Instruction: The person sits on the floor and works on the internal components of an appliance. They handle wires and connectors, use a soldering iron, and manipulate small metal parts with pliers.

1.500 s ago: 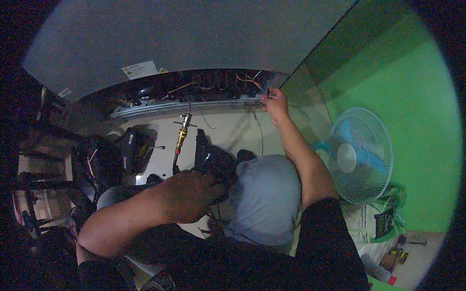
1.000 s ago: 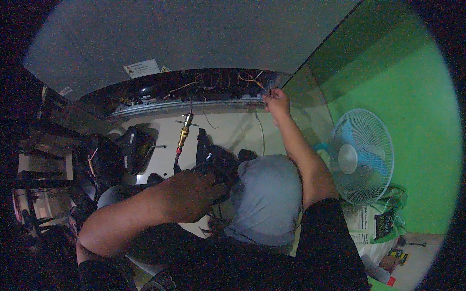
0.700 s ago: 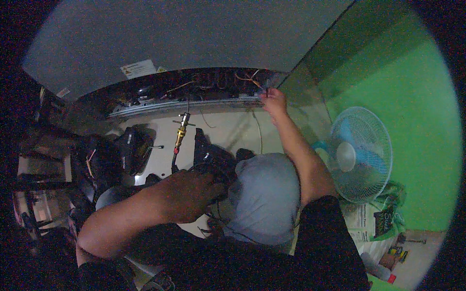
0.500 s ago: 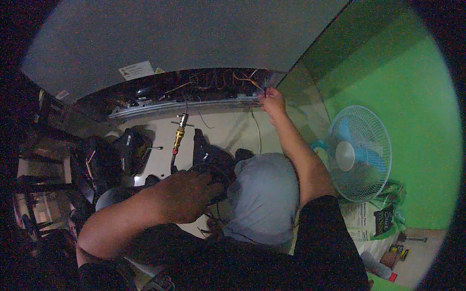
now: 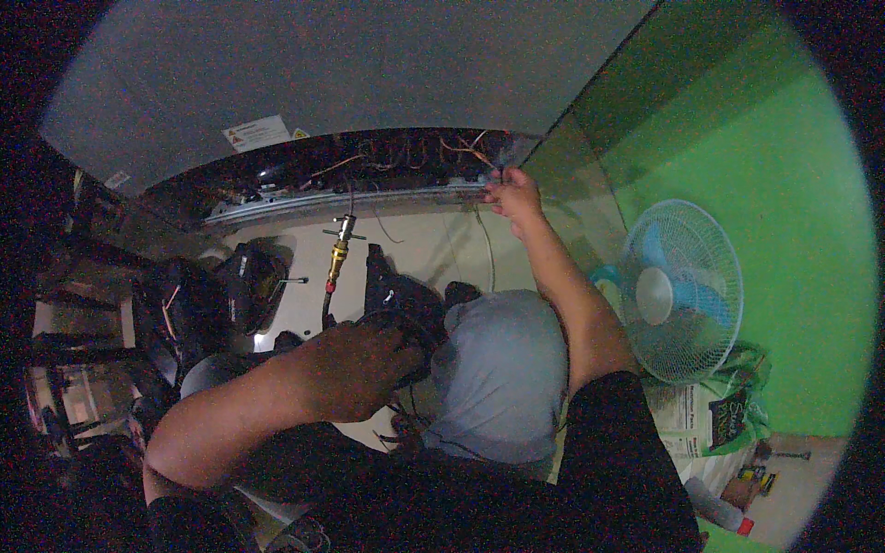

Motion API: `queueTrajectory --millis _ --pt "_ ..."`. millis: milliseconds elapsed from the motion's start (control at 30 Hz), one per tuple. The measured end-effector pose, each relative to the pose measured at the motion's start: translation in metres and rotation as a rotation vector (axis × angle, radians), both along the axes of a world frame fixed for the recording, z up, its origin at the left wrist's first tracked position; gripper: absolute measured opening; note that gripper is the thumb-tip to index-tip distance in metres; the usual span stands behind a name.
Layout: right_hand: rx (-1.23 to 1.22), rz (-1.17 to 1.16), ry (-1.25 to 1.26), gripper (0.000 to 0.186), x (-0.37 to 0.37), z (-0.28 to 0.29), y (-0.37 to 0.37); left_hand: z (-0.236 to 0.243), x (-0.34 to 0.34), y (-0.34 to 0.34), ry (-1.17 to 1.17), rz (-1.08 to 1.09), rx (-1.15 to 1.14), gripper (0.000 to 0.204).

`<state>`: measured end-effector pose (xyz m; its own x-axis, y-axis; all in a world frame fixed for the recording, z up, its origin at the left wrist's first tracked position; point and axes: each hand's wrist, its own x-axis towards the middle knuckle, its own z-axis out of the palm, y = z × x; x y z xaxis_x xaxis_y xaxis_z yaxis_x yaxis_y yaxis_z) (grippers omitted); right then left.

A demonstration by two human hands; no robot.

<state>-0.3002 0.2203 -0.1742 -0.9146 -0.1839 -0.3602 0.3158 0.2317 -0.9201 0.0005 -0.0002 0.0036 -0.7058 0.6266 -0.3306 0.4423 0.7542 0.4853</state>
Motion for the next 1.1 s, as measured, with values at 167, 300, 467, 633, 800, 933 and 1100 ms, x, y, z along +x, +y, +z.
queueTrajectory --millis 167,300,467,633,800,933,1100 --pt "0.023 0.001 -0.031 0.023 -0.002 -0.002 0.003 0.000 0.000 0.001 -0.023 0.010 -0.001 0.052" --pt "-0.016 0.075 -0.095 0.018 -0.003 -0.002 0.004 -0.002 -0.001 0.000 -0.006 0.014 0.053 0.043" --pt "-0.019 0.120 -0.106 0.018 -0.002 0.001 0.004 -0.002 -0.001 0.001 -0.033 0.015 -0.010 0.054" --pt "-0.052 0.131 -0.145 0.019 -0.002 0.001 0.004 -0.002 -0.001 0.001 -0.021 0.019 0.025 0.046" --pt "-0.142 0.130 -0.226 0.017 -0.001 -0.008 0.003 -0.004 0.000 0.000 0.013 0.014 0.041 0.044" --pt "-0.072 0.122 -0.198 0.014 -0.002 -0.012 -0.001 -0.005 -0.001 0.002 -0.016 -0.002 -0.018 0.048" --pt "0.059 0.088 -0.169 0.011 -0.004 -0.011 -0.006 -0.004 -0.001 0.001 0.018 0.029 0.060 0.044"
